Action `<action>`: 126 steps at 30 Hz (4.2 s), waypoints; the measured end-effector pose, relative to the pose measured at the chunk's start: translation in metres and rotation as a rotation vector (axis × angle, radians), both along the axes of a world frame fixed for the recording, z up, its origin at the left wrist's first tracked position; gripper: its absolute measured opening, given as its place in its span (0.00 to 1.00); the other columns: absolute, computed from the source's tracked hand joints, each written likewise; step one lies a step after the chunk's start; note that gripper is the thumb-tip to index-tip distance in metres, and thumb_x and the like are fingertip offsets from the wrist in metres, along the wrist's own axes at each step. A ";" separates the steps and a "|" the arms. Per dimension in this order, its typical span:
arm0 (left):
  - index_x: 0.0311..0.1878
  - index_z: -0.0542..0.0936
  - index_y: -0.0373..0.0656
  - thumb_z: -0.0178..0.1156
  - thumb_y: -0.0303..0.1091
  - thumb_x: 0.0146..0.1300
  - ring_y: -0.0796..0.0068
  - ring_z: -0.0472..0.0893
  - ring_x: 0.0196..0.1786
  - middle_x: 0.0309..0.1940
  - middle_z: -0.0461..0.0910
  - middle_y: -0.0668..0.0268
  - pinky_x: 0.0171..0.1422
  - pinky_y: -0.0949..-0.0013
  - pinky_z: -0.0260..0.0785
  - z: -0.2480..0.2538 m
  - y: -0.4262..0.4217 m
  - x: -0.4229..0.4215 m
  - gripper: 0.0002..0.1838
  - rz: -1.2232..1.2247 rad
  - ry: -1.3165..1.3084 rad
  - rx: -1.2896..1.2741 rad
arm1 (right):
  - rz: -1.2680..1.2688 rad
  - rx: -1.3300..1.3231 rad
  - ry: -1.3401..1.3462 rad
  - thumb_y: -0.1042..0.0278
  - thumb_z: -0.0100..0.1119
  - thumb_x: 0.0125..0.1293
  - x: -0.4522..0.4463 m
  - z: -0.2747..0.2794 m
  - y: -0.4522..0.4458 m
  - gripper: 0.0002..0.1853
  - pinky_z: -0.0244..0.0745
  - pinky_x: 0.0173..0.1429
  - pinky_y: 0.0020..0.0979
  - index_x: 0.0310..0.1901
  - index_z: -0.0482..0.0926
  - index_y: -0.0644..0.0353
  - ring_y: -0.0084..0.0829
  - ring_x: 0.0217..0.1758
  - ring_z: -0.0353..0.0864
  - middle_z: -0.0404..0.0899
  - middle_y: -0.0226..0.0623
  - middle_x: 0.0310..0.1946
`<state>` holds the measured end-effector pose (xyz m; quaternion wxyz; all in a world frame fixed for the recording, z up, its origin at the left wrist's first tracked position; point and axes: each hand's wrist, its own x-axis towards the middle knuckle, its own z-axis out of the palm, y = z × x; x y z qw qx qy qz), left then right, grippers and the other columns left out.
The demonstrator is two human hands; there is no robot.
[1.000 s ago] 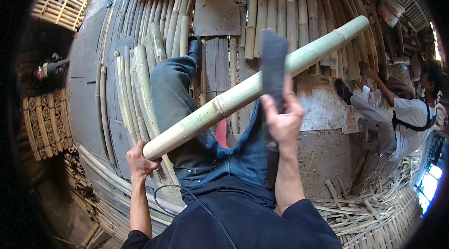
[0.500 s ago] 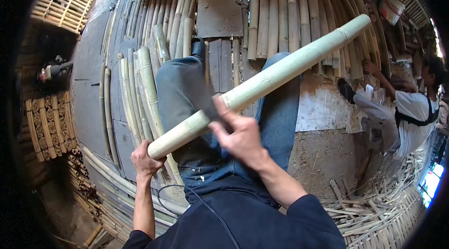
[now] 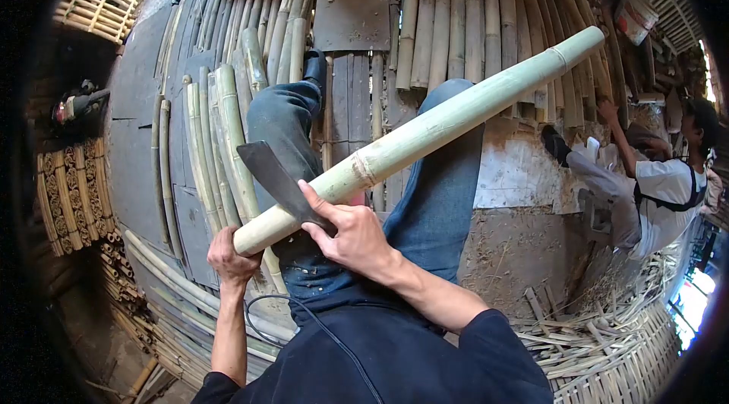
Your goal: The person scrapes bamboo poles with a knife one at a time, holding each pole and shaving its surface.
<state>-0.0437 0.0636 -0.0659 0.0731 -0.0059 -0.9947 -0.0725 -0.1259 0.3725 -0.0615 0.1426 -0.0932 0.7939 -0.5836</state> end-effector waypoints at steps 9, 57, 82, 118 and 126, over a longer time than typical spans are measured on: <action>0.43 0.84 0.41 0.79 0.50 0.52 0.52 0.87 0.36 0.33 0.84 0.58 0.43 0.53 0.79 -0.001 -0.001 -0.001 0.25 0.020 0.025 0.003 | -0.671 0.048 0.081 0.78 0.73 0.73 -0.054 0.001 0.103 0.39 0.87 0.62 0.32 0.83 0.69 0.65 0.32 0.55 0.92 0.91 0.50 0.59; 0.50 0.86 0.45 0.73 0.35 0.56 0.50 0.88 0.46 0.42 0.87 0.59 0.55 0.50 0.78 -0.016 0.013 0.024 0.18 0.087 0.178 -0.051 | -0.276 -0.120 -0.166 0.71 0.82 0.66 -0.017 0.011 0.030 0.36 0.81 0.72 0.32 0.76 0.80 0.62 0.32 0.66 0.88 0.88 0.51 0.66; 0.51 0.86 0.46 0.73 0.33 0.54 0.50 0.87 0.48 0.43 0.88 0.59 0.58 0.49 0.78 -0.013 0.018 0.020 0.19 0.095 0.146 -0.058 | -0.500 -0.034 0.122 0.73 0.76 0.69 -0.031 -0.011 0.077 0.41 0.86 0.66 0.33 0.82 0.70 0.63 0.34 0.58 0.93 0.90 0.54 0.62; 0.46 0.81 0.45 0.79 0.35 0.47 0.47 0.89 0.39 0.34 0.87 0.55 0.46 0.50 0.81 0.026 -0.014 -0.082 0.23 -0.093 -0.381 0.047 | -0.497 -0.241 -0.172 0.80 0.68 0.76 -0.043 -0.001 0.097 0.48 0.89 0.38 0.26 0.90 0.51 0.56 0.23 0.37 0.90 0.90 0.36 0.45; 0.47 0.81 0.46 0.79 0.34 0.46 0.47 0.89 0.39 0.35 0.87 0.55 0.46 0.49 0.82 0.033 -0.009 -0.089 0.23 -0.126 -0.481 0.008 | -0.659 -0.097 -0.114 0.79 0.70 0.74 -0.052 0.009 0.103 0.45 0.89 0.45 0.26 0.88 0.60 0.58 0.26 0.39 0.91 0.91 0.39 0.50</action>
